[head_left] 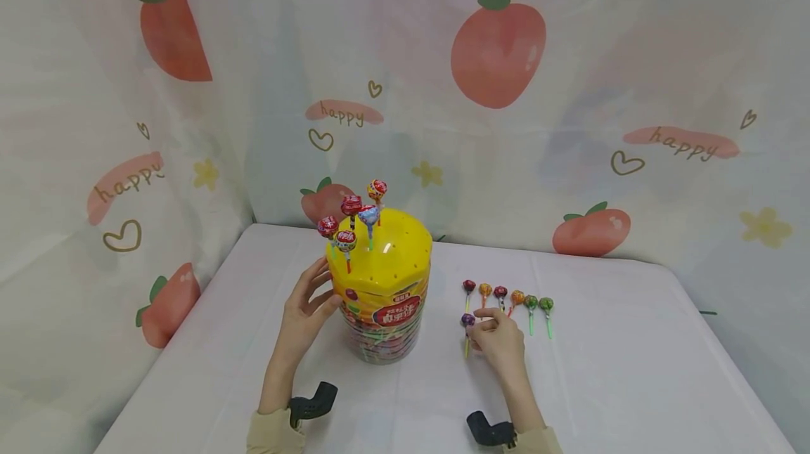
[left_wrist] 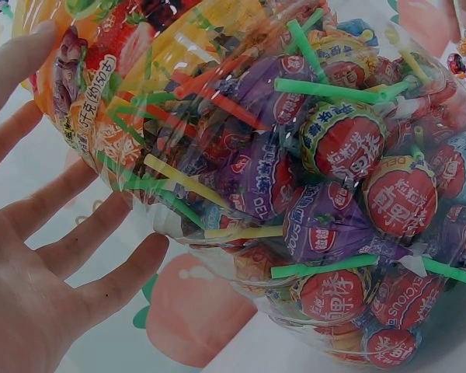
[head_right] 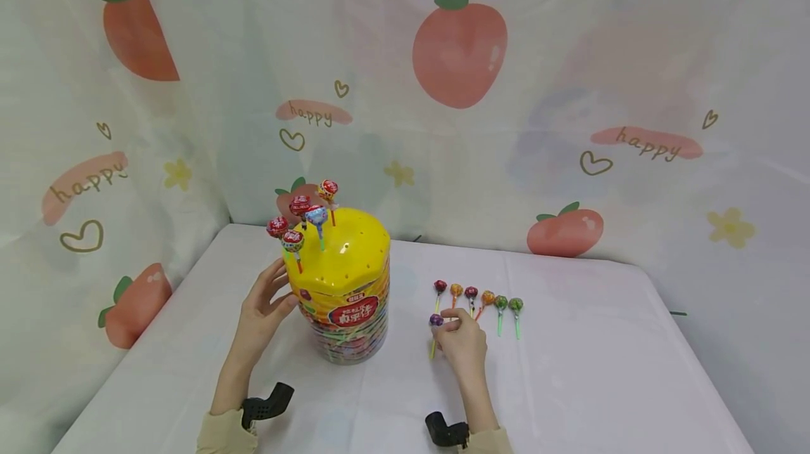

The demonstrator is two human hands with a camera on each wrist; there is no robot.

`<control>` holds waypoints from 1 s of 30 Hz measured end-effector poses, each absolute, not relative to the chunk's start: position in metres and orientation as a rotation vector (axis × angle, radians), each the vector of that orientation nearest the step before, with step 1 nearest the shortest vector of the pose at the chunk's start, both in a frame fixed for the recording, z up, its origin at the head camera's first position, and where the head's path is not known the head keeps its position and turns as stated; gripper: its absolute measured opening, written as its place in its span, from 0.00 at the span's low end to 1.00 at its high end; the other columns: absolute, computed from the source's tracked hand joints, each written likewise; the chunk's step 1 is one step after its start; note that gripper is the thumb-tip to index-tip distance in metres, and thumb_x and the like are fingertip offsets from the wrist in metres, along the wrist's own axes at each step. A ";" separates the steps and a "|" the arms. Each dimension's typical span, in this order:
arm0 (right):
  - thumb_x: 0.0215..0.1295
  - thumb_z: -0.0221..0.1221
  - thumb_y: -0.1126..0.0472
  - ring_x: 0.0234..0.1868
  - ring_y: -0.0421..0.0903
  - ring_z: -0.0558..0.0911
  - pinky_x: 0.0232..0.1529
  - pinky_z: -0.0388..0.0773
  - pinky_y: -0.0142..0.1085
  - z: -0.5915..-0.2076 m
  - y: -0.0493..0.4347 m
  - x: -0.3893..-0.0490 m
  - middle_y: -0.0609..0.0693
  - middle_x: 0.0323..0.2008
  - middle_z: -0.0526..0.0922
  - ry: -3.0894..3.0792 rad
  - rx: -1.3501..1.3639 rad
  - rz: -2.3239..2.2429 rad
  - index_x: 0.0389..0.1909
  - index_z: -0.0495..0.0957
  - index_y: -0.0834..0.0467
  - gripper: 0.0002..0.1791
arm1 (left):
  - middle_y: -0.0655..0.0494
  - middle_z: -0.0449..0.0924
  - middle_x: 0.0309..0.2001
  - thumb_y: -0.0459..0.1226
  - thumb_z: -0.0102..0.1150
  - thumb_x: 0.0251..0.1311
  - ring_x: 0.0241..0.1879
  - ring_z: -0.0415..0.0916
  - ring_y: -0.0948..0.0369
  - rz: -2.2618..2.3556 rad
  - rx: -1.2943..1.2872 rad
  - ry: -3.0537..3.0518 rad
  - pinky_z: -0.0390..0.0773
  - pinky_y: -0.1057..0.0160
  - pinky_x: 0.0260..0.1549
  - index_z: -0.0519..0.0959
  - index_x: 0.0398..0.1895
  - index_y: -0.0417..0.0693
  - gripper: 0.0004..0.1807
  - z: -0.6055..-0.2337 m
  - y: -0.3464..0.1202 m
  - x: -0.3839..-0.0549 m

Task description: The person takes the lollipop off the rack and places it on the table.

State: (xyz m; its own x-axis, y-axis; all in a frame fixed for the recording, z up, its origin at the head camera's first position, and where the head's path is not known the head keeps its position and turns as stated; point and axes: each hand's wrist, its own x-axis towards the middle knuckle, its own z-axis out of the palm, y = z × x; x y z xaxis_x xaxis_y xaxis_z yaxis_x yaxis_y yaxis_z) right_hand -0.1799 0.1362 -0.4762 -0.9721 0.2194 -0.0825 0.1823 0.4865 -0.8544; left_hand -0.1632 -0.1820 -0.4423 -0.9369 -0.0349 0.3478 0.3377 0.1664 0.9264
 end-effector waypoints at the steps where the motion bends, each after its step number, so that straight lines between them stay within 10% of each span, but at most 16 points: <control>1: 0.54 0.62 0.68 0.21 0.37 0.82 0.23 0.81 0.28 -0.474 0.135 -0.179 0.57 0.29 0.85 -2.667 -0.350 1.534 0.48 0.78 0.65 0.18 | 0.65 0.65 0.66 0.29 0.59 0.61 0.62 0.66 0.70 -1.836 -0.291 -2.158 0.74 0.67 0.59 0.62 0.71 0.56 0.35 -0.442 -0.182 -0.163; 16: 0.57 0.65 0.64 0.35 0.43 0.81 0.34 0.74 0.29 -0.425 0.118 -0.162 0.55 0.34 0.85 -2.553 -0.168 1.486 0.46 0.82 0.59 0.14 | 0.66 0.65 0.66 0.29 0.59 0.61 0.62 0.66 0.70 -1.837 -0.301 -2.157 0.73 0.51 0.61 0.61 0.71 0.56 0.35 -0.442 -0.182 -0.163; 30: 0.58 0.65 0.66 0.37 0.33 0.78 0.41 0.76 0.23 -0.365 0.096 -0.147 0.54 0.37 0.84 -2.294 0.104 1.606 0.47 0.81 0.56 0.15 | 0.64 0.65 0.66 0.29 0.59 0.61 0.62 0.66 0.69 -1.826 -0.293 -2.160 0.74 0.63 0.59 0.62 0.70 0.57 0.35 -0.442 -0.182 -0.163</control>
